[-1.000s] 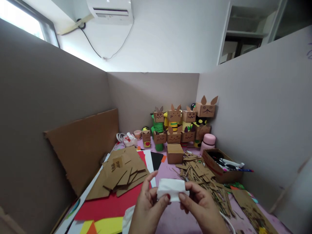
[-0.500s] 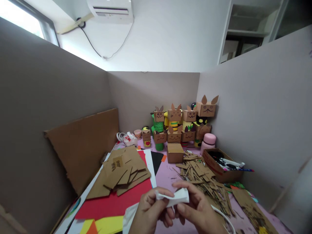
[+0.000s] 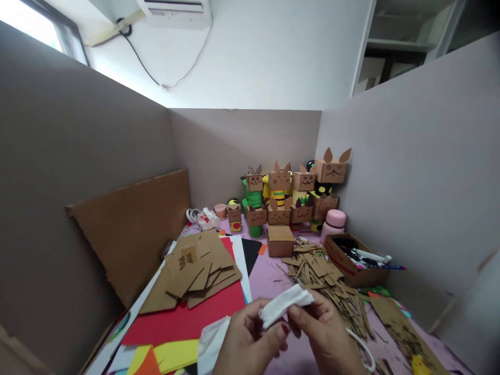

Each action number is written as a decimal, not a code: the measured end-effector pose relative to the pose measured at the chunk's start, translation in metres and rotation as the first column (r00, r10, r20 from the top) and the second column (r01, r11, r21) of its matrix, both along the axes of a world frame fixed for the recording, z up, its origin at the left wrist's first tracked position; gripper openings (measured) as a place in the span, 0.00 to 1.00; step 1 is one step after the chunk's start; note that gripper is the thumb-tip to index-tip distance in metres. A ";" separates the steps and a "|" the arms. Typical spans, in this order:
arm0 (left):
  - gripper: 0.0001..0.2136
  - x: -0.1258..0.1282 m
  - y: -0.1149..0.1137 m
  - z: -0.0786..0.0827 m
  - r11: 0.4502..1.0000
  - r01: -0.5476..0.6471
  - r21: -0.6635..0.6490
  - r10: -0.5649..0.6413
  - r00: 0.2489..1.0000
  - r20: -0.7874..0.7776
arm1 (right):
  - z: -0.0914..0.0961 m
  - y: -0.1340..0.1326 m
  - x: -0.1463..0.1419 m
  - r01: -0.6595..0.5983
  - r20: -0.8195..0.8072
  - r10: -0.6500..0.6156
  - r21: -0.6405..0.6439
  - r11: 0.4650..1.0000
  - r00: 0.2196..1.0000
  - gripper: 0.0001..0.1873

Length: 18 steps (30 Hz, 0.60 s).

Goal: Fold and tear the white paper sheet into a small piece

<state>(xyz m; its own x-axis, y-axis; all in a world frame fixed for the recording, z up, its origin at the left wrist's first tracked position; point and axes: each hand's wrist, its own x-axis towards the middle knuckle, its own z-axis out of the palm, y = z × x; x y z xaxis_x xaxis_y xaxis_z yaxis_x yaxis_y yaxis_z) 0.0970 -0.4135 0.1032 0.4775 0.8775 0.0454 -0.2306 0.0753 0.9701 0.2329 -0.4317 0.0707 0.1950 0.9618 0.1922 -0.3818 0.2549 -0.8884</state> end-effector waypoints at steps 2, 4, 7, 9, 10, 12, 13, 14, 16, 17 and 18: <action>0.13 0.000 -0.001 0.000 0.982 -0.087 0.169 0.103 0.991 -0.086 | 0.003 -0.002 -0.001 0.012 0.026 -0.011 -0.019 1.000 1.000 0.15; 0.11 0.000 -0.002 0.001 0.959 -0.129 0.254 0.168 0.976 -0.137 | 0.006 -0.006 -0.002 0.033 0.055 -0.031 -0.035 0.999 0.998 0.16; 0.08 -0.001 -0.004 0.004 0.950 -0.159 0.267 0.223 0.948 -0.228 | 0.012 -0.010 -0.004 0.060 0.118 -0.056 -0.029 0.998 0.991 0.17; 0.09 -0.001 -0.005 0.006 0.964 -0.139 0.226 0.191 0.956 -0.225 | 0.013 -0.011 -0.004 0.059 0.156 -0.055 -0.025 0.998 0.986 0.18; 0.10 -0.001 -0.005 0.007 0.972 -0.122 0.201 0.162 0.967 -0.195 | 0.014 -0.012 -0.004 0.060 0.166 -0.055 -0.029 0.998 0.985 0.18; 0.10 -0.001 -0.004 0.006 0.978 -0.105 0.178 0.131 0.981 -0.143 | 0.014 -0.012 -0.003 0.063 0.159 -0.057 -0.034 0.997 0.986 0.18; 0.10 -0.001 -0.004 0.005 0.978 -0.099 0.181 0.124 0.983 -0.133 | 0.013 -0.012 -0.003 0.059 0.149 -0.054 -0.029 0.998 0.987 0.18; 0.11 -0.001 -0.003 0.003 0.978 -0.091 0.186 0.115 0.986 -0.123 | 0.013 -0.012 -0.003 0.053 0.139 -0.049 -0.021 0.998 0.989 0.18; 0.11 0.000 -0.002 -0.001 0.981 -0.081 0.178 0.099 0.991 -0.093 | 0.013 -0.012 -0.004 0.040 0.113 -0.038 -0.010 0.999 0.993 0.17; 0.12 0.000 -0.002 -0.003 0.984 -0.078 0.162 0.091 0.993 -0.070 | 0.014 -0.012 -0.004 0.038 0.097 -0.037 -0.008 0.999 0.995 0.17; 0.14 0.000 -0.002 -0.005 0.987 -0.076 0.145 0.083 0.995 -0.048 | 0.015 -0.012 -0.004 0.042 0.081 -0.041 -0.007 0.999 0.996 0.18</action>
<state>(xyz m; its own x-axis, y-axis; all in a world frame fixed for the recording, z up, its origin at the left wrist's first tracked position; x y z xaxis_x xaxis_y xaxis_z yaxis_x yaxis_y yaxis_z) 0.0968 -0.4154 0.0984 0.4116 0.8991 0.1490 -0.1774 -0.0814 0.9808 0.2287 -0.4439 0.0854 0.2187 0.9549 0.2006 -0.2984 0.2612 -0.9180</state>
